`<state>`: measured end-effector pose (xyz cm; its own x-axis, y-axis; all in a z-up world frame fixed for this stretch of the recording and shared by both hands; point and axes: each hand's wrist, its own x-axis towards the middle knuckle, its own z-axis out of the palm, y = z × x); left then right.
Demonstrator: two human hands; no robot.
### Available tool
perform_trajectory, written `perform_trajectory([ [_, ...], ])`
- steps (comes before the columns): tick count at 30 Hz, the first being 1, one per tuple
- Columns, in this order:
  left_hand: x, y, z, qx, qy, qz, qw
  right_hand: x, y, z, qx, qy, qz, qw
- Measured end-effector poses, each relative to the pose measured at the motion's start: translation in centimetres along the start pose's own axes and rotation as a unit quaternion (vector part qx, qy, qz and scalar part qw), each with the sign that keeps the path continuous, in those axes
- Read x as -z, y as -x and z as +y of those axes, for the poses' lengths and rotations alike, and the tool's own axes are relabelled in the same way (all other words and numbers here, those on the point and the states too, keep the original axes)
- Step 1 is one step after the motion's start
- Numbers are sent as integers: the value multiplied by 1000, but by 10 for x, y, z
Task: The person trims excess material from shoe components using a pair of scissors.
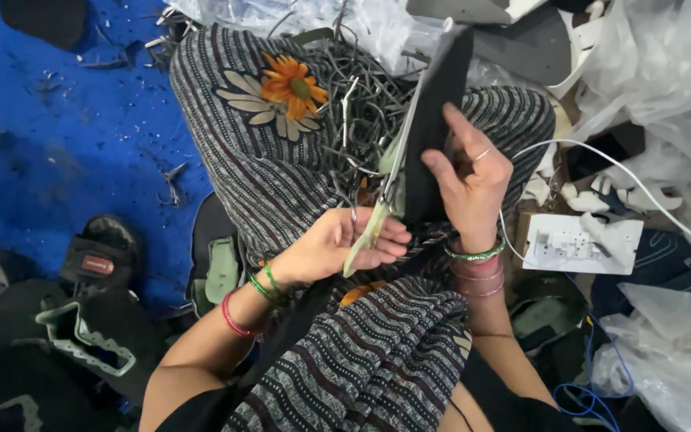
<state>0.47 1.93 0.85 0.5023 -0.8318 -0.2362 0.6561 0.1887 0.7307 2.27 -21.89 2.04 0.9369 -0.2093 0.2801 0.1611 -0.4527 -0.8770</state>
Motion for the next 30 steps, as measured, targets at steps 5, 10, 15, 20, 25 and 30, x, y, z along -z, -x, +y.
perform_trajectory([
  [5,8,7,9,15,11,3,1000,6,1,7,37,22,-40,998],
  [10,8,18,34,23,-70,18,997,16,-6,5,62,75,-50,994],
  [15,10,25,48,20,-74,13,997,20,-10,11,135,160,-74,975],
  [20,21,31,49,85,-66,1,994,26,-15,19,156,143,-87,973],
  [25,21,35,71,103,-79,-10,991,28,-21,15,233,172,-104,951],
  [30,35,45,73,131,-67,-22,989,31,-21,20,257,170,-109,945],
])
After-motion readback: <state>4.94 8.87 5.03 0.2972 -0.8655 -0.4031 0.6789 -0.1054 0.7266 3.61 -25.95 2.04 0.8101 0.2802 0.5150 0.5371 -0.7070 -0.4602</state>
